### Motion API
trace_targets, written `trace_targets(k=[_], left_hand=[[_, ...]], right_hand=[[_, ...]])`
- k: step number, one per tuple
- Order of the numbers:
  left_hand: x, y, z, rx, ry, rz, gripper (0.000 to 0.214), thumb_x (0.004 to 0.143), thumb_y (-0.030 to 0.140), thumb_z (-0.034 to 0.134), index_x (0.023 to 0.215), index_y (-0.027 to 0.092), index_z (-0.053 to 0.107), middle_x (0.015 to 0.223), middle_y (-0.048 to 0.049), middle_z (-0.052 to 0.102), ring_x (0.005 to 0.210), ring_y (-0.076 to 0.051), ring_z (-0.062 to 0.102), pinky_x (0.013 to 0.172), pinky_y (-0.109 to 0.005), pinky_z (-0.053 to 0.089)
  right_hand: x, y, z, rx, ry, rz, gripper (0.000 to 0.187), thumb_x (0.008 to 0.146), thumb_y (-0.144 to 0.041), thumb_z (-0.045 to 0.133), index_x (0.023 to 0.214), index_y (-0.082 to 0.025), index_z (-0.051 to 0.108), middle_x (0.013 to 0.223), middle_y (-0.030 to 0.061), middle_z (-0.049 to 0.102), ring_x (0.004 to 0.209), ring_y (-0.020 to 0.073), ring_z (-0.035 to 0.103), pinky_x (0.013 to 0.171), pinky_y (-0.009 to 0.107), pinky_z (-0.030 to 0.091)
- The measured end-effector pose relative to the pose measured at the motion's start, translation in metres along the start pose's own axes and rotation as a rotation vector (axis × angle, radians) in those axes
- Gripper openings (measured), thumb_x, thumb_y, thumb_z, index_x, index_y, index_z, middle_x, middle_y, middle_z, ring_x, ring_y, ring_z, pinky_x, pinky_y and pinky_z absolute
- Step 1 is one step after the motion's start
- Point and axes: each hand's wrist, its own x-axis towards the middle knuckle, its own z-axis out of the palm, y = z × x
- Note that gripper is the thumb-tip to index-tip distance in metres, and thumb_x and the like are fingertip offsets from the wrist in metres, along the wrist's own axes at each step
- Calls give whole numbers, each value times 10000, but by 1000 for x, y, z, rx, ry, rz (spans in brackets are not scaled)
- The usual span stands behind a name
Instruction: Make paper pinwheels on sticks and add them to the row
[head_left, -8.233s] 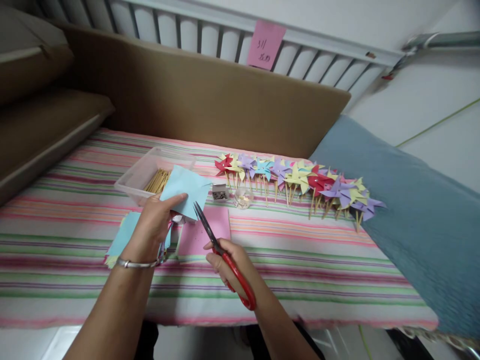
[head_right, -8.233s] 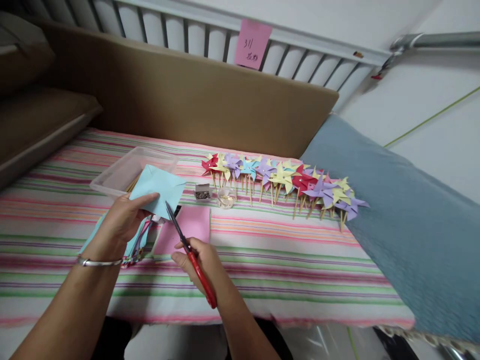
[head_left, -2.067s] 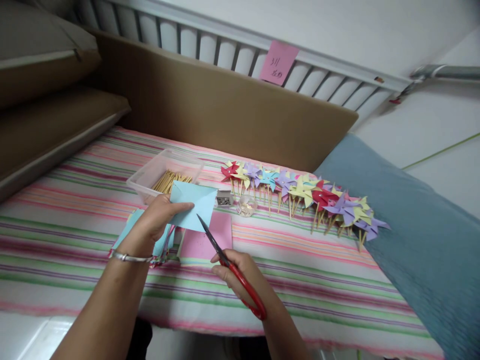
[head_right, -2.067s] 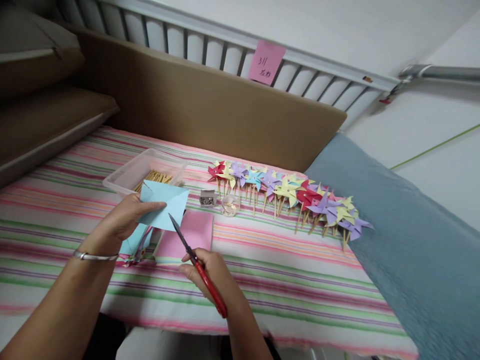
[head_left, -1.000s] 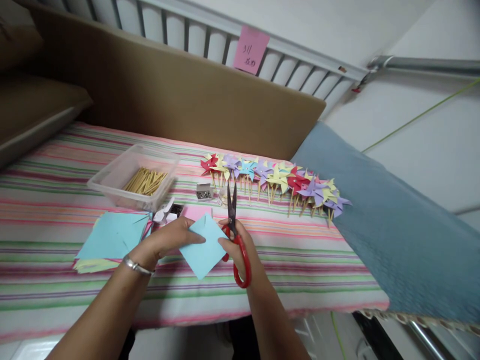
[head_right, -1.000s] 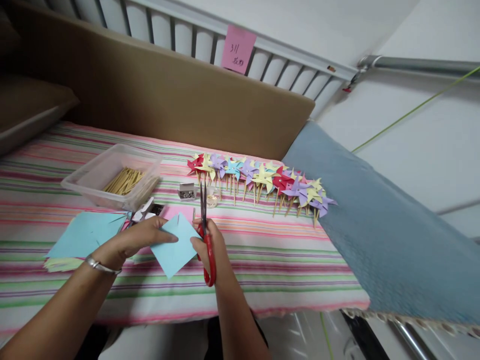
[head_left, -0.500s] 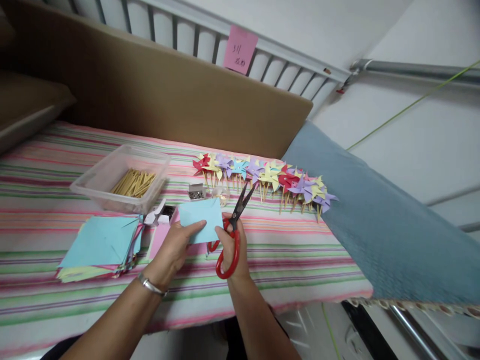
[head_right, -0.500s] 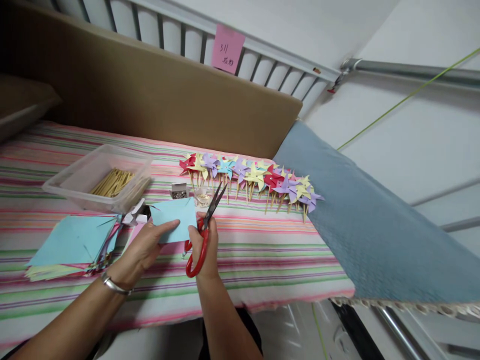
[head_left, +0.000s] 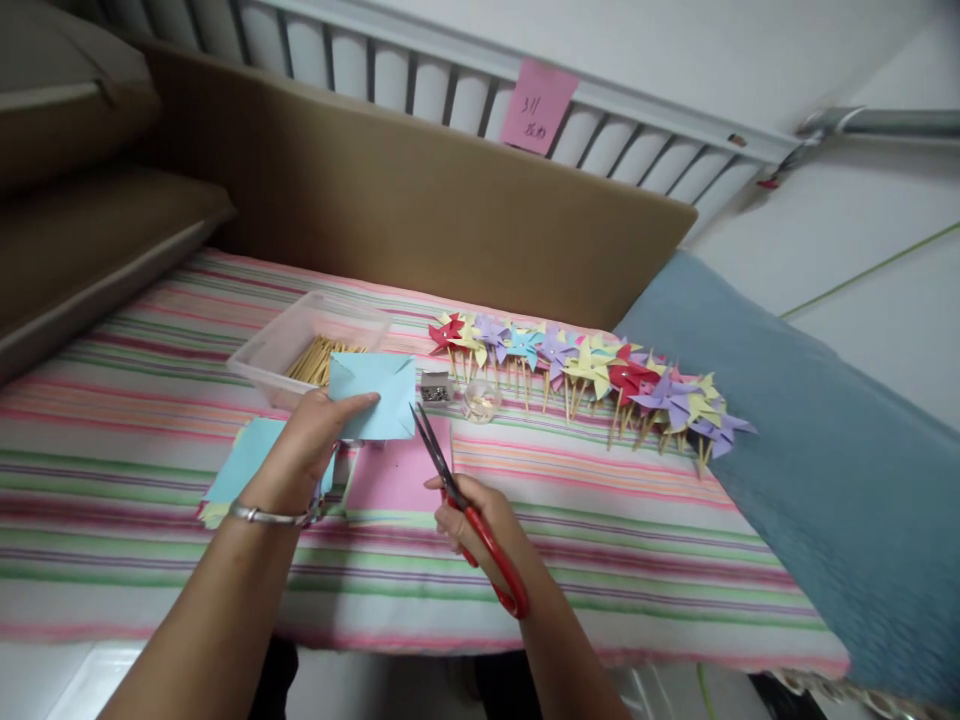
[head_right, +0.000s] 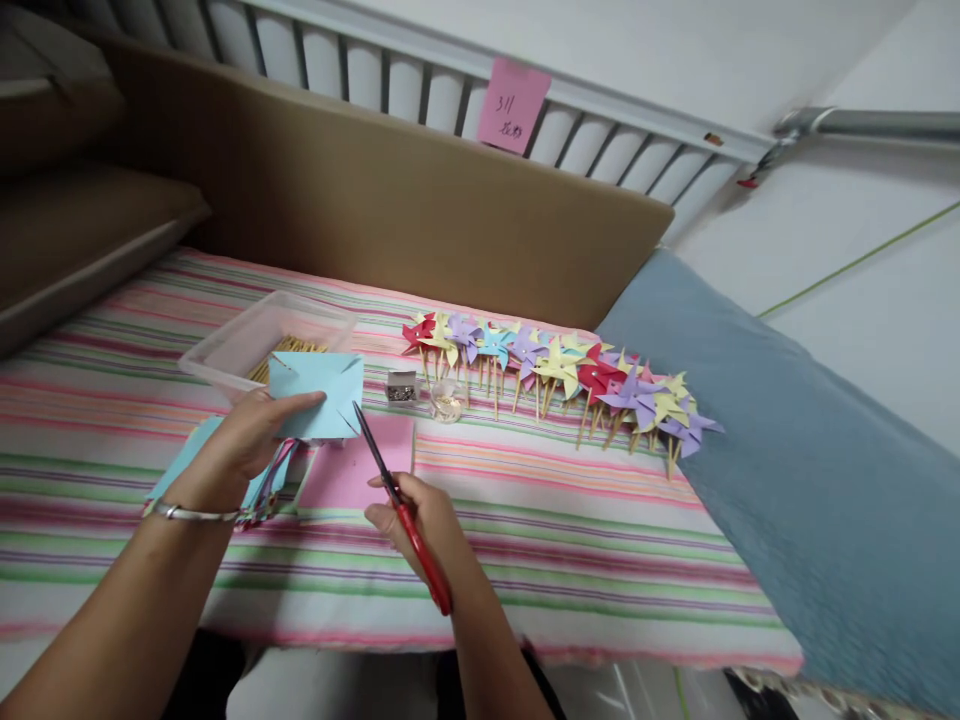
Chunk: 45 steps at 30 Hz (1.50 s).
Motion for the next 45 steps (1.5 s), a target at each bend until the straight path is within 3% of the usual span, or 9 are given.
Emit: trace_targets(k=[6,14,28,45], left_hand=[[-3,8,-4,17,-33,-11,299,502,242,801,755,147,674,655,-29,696,526,-163,588,488,-249,451],[-6,12,-4,71,-30,-69,258,484,245,799,666,137,652,587,-22,660,495,-156,564,478,-249,427],[-12,15,1,91,-72,-123,175,509,221,781,602,169,642,555,-6,632,468,-139,516,442,-244,403],[-13,15,0,99,-77,-140,246,506,252,785,644,146,611,555,-8,605,453,-132,512,394,-228,371]], right_hand=[[2,3,2,-53,-62,30,330,786,-388,608,1024,-163,640,594,-40,472,457,64,396,441,204,340],[-1,-4,0,-82,-78,123,301,758,-353,619,981,-152,650,600,-18,531,495,83,464,441,188,346],[-1,-3,0,-140,-111,102,345,767,-414,622,999,-159,648,626,-12,530,561,110,503,490,210,373],[0,-3,2,-152,-103,115,325,763,-401,627,981,-160,653,665,-8,527,570,104,499,544,227,402]])
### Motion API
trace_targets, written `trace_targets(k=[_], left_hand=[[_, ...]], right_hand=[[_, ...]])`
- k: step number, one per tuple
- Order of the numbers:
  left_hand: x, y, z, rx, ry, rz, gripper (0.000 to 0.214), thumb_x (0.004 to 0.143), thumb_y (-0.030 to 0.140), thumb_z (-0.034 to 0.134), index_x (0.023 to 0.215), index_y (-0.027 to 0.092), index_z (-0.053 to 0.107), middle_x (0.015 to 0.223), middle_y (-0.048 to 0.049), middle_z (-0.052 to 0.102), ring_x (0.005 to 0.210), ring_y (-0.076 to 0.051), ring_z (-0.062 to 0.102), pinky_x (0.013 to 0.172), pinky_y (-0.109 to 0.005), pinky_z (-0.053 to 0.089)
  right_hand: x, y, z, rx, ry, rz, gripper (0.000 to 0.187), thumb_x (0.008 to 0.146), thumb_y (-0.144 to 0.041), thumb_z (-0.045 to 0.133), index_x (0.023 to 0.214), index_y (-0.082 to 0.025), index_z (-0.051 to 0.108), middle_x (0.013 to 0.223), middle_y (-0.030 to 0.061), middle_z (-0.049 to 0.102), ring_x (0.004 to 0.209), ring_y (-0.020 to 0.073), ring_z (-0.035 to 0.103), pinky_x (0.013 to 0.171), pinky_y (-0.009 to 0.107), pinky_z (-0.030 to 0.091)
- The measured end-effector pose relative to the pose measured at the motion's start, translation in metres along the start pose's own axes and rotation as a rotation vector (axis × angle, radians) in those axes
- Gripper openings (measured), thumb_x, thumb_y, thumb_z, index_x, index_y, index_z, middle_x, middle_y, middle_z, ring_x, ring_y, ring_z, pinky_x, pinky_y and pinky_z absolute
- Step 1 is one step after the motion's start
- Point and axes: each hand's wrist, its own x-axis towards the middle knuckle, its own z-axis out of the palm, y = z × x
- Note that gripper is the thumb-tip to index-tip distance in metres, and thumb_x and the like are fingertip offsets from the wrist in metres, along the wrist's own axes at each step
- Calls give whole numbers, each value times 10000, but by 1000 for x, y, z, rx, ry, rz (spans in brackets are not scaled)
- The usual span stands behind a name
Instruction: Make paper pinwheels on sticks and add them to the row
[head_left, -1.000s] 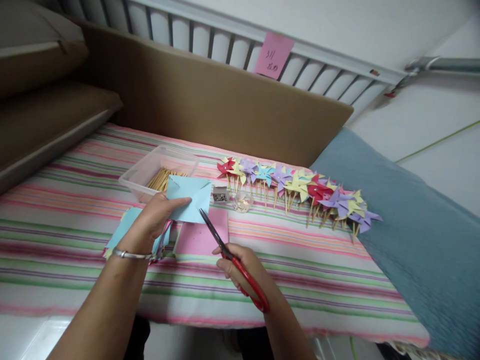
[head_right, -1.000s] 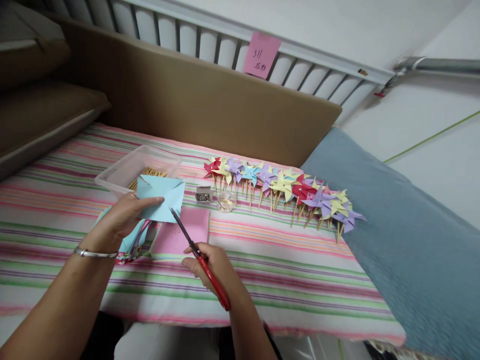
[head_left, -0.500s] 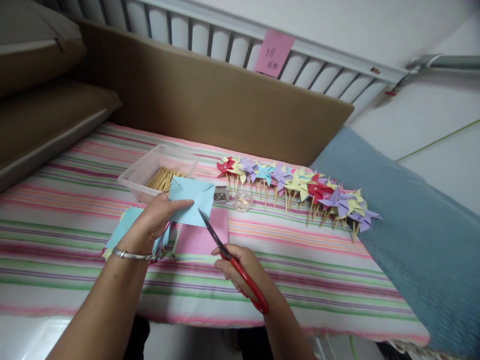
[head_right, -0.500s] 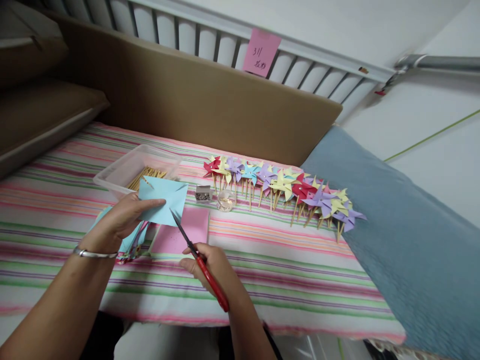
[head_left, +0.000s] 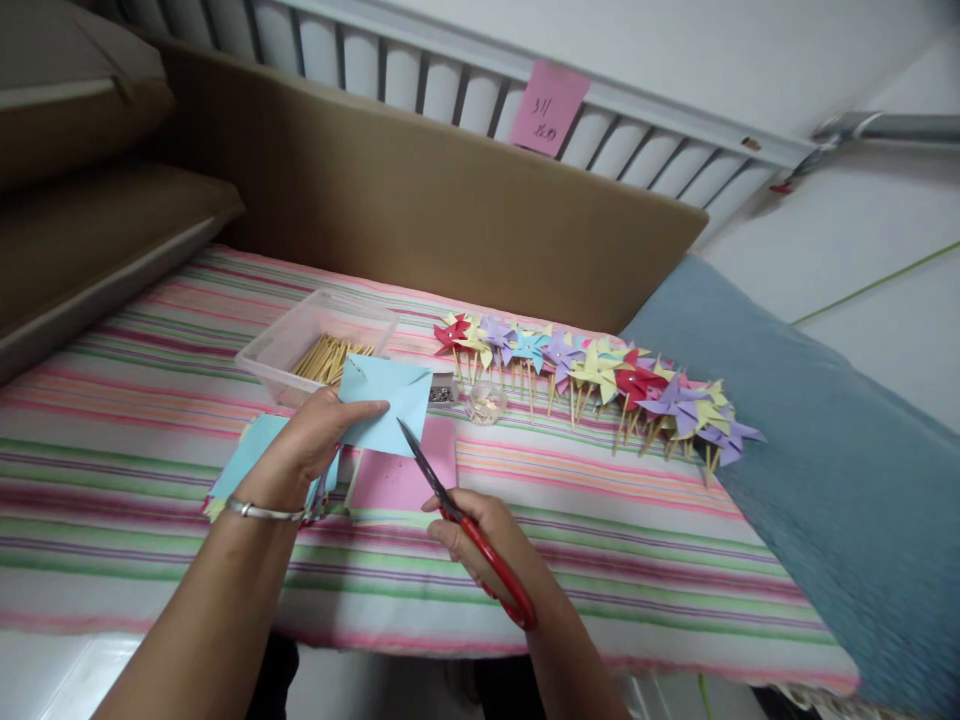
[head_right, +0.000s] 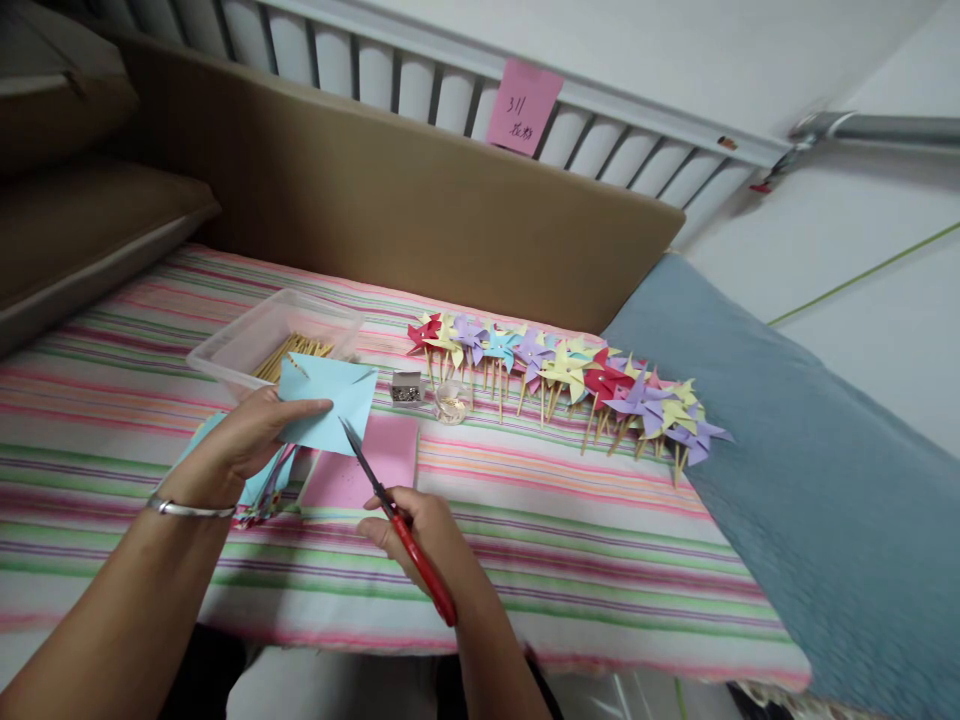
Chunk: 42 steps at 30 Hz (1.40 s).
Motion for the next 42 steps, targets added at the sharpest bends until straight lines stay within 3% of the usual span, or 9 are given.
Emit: trace_targets(k=[22,33,38,42], left_hand=[[3,-3,-2,-12,-1,44,265,489,251,791,659,138,622,591,-32,628,480,-149,527,409,-241,391],[3,-1,-2,-5,36,11,283,499,249,791,672,134,600,561,-6,608,457,-134,520,400,-226,379],[10,-6,-5,-51,57,69,304,482,234,804,718,121,649,652,-31,677,527,-157,591,496,-248,464],[13,-7,-6,-142,37,114,385,510,241,801,855,135,670,768,-45,715,596,-178,632,572,-282,504]], right_hand=[[-2,-7,7,79,59,49,246,752,-340,611,908,-155,651,552,-49,399,477,71,348,455,205,284],[2,2,3,-75,20,-52,247,786,-352,582,940,-168,639,609,-33,479,517,81,415,488,200,331],[-1,11,-5,-163,-7,-75,267,746,-169,528,991,-189,633,589,-55,471,485,63,415,473,179,331],[-5,16,-15,-43,-26,6,303,760,-188,488,1051,-188,571,560,-71,461,404,62,414,410,181,327]])
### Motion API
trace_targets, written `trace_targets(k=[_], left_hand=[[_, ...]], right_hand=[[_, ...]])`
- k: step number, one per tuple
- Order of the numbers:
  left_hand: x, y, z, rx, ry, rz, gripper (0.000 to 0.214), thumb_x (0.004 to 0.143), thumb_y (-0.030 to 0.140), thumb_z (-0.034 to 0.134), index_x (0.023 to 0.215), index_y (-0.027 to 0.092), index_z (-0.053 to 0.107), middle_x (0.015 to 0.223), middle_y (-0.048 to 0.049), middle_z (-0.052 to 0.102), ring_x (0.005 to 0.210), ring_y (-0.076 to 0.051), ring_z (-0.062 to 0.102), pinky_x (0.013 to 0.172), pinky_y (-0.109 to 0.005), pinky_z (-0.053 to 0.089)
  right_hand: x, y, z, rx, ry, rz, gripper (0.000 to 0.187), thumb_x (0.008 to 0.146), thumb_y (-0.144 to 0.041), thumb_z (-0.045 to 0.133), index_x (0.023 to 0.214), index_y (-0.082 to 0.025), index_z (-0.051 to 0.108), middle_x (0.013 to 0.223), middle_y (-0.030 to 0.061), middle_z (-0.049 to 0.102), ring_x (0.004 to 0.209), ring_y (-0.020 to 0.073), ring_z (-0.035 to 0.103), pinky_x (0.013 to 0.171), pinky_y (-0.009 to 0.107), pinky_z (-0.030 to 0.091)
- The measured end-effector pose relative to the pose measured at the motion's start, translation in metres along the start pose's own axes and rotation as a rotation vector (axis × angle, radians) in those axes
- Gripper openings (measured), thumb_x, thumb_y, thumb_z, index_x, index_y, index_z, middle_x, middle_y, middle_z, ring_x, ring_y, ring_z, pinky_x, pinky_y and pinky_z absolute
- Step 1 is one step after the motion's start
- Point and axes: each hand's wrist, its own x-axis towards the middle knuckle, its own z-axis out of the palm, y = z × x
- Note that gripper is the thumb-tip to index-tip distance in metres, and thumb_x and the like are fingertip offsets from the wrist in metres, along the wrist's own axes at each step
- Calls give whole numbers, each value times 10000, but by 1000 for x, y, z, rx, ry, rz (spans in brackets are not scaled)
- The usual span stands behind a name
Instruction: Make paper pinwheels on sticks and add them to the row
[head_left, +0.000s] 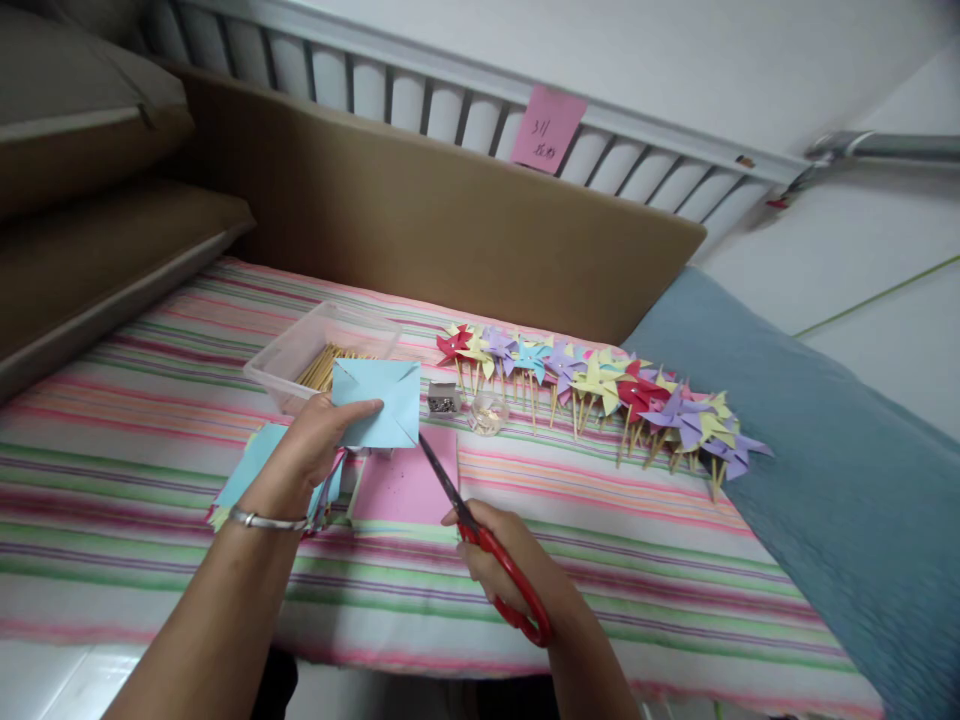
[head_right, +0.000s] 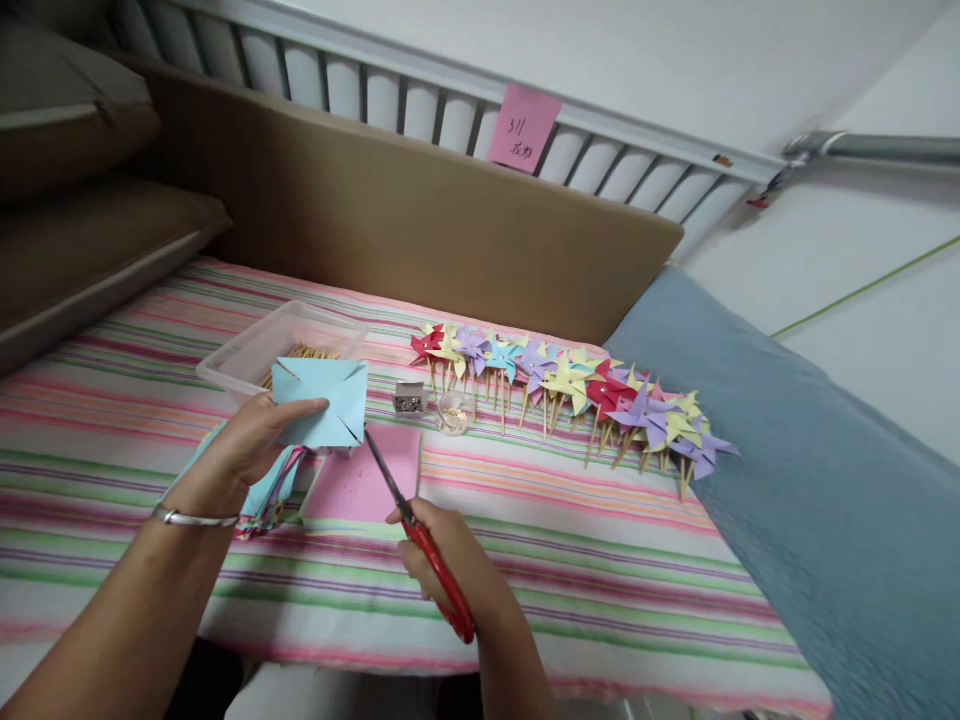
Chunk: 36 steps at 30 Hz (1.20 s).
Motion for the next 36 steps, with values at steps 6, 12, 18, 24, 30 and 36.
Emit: trace_targets(k=[6,12,18,24,30,36], left_hand=[[-3,0,4,-28,-17,-11,380,485,210,817,834,120,693,750,-62,718,588,-176,628,562,-270,490],[-17,-4,22,73,-261,-146,245,535,223,793,755,145,719,752,-82,719,592,-195,625,579,-289,495],[-23,-28,36,307,-517,-316,142,577,227,755,697,156,725,655,-67,699,552,-199,613,539,-289,474],[-15,-48,36,357,-643,-373,172,641,248,740,782,150,736,704,-78,715,590,-190,629,569,-270,465],[-16,-49,51,-44,-421,-321,141,698,269,735,804,177,722,791,-45,725,674,-144,638,623,-225,496],[-39,-71,86,-211,-341,-378,312,657,291,770,945,193,704,941,-56,735,798,-205,675,725,-299,534]], right_hand=[[9,2,0,302,121,-199,386,761,-221,532,1138,-195,457,776,28,621,683,166,609,557,276,469],[23,6,3,496,391,-312,396,757,-311,618,1110,-223,463,857,30,590,672,152,577,540,275,454],[14,1,-8,603,418,-357,389,760,-327,630,1106,-233,479,830,-10,546,680,132,554,611,270,455],[9,-4,-11,469,406,-222,367,688,-210,621,1049,-219,555,822,-14,532,654,113,513,542,214,399],[19,5,-10,694,657,-308,353,696,-236,620,1032,-223,512,787,-34,492,555,84,473,464,201,403],[29,10,-2,779,845,-364,361,715,-253,623,1053,-228,497,814,-24,500,610,105,525,516,229,456]])
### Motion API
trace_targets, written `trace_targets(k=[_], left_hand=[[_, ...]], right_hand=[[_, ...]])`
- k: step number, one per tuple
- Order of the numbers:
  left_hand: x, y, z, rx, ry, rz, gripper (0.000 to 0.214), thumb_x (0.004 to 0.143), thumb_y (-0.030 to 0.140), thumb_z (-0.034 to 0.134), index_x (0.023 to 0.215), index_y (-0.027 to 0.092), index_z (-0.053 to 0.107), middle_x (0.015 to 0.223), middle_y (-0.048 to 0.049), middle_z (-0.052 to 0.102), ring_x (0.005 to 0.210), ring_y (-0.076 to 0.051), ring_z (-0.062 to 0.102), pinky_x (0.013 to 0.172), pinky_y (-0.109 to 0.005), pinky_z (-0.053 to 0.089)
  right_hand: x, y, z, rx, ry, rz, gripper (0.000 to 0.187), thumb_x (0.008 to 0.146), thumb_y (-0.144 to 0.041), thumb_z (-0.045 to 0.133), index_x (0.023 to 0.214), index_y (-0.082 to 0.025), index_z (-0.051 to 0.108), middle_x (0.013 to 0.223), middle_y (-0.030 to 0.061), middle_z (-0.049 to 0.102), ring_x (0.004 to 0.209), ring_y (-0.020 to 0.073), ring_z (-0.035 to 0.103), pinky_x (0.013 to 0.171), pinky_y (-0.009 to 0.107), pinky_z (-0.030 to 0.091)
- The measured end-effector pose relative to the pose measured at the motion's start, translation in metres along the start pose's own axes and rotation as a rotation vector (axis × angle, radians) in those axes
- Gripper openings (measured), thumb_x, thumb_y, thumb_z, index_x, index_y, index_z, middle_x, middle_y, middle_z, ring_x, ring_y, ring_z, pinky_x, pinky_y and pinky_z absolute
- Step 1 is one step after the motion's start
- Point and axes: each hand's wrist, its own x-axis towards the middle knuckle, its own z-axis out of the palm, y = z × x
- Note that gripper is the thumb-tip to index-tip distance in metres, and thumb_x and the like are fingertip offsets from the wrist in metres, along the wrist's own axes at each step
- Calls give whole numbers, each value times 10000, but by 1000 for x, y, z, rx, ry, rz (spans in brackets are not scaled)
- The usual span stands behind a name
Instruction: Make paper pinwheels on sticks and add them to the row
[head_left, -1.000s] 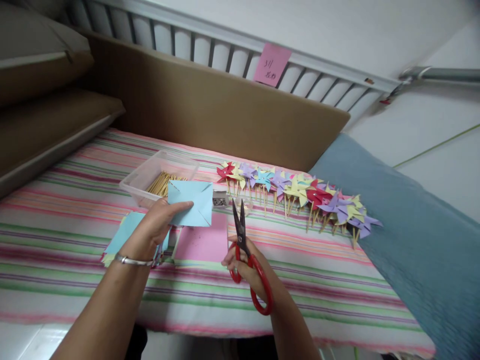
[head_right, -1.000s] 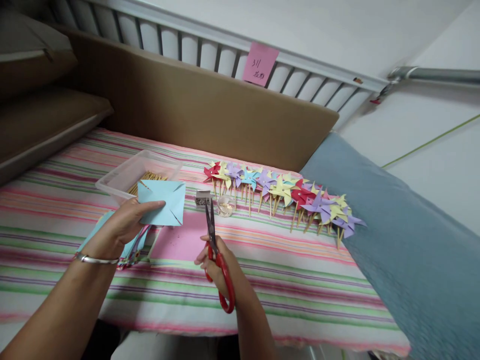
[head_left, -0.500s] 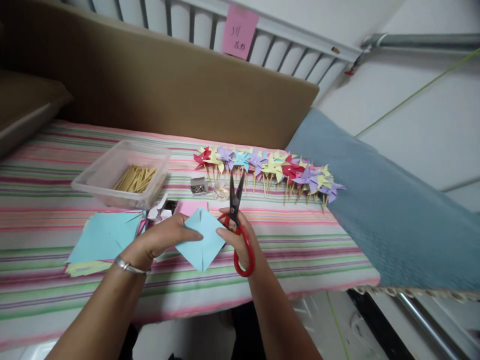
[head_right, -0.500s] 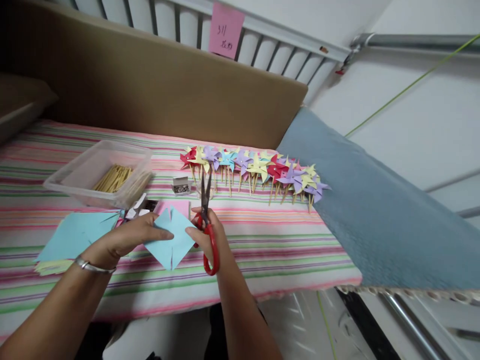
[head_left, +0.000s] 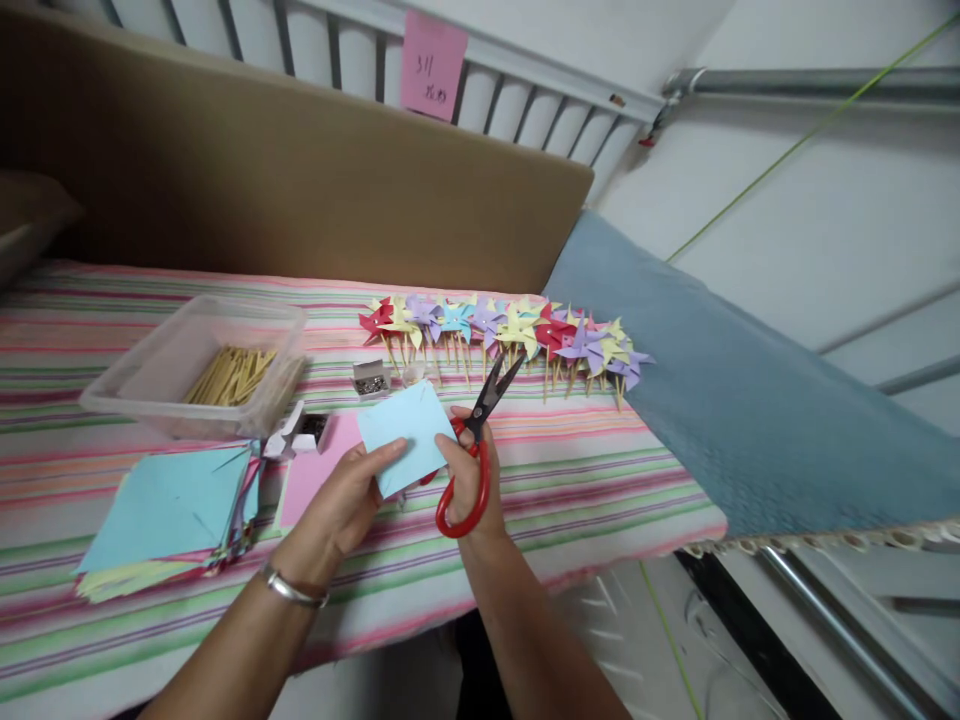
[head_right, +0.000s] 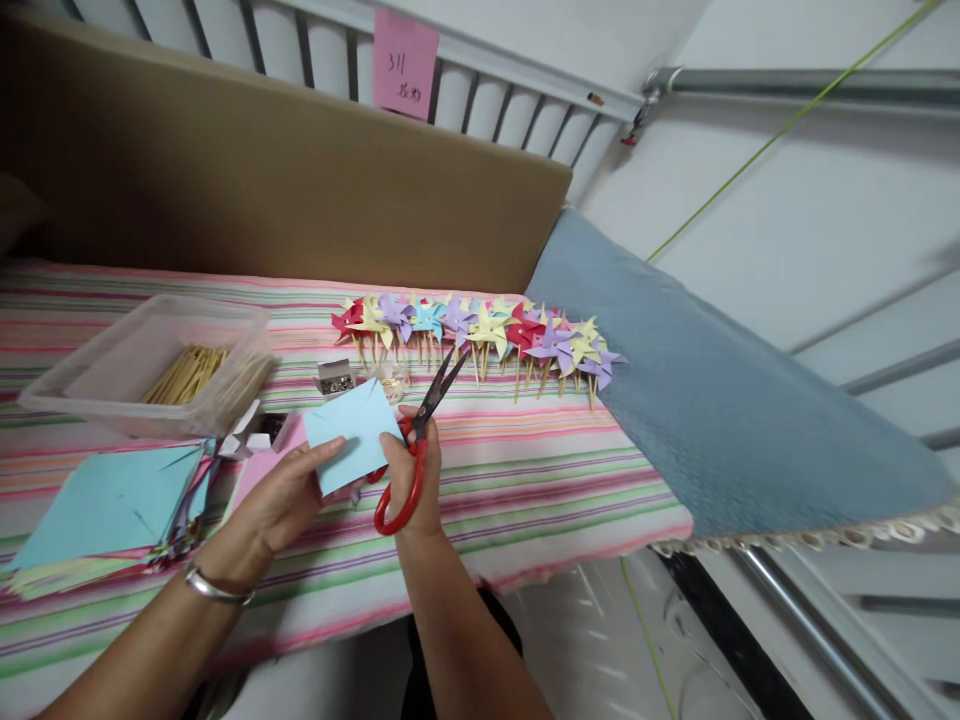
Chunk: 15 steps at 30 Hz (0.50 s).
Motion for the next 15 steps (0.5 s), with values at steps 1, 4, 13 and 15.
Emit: trace_targets(k=[1,4,13,15], left_hand=[[0,-4,2,-4,25,32,324,642,277,781,943,187,701,956,-58,734,823,-208,675,747,-300,532],[3,-4,1,-1,99,139,323,613,242,797,909,159,696,956,-67,734,855,-204,673,785,-291,522],[0,28,-20,142,106,186,379,551,250,826,891,121,717,932,-114,738,818,-235,683,806,-326,511],[-1,30,-22,163,81,176,354,556,255,824,867,120,721,905,-115,740,816,-245,682,806,-338,509]], right_hand=[[-1,1,1,-16,1,-13,350,713,-243,627,1041,-224,507,806,-26,499,635,108,534,554,233,466],[-3,1,3,-65,-46,-8,313,717,-218,630,1014,-222,531,771,-37,485,683,110,538,652,245,474],[-6,-5,11,-31,-169,72,295,713,-219,619,990,-224,518,725,-47,459,614,102,505,559,236,478],[-8,-5,12,-35,-175,65,286,712,-209,618,979,-219,517,716,-51,463,608,95,507,587,234,485]])
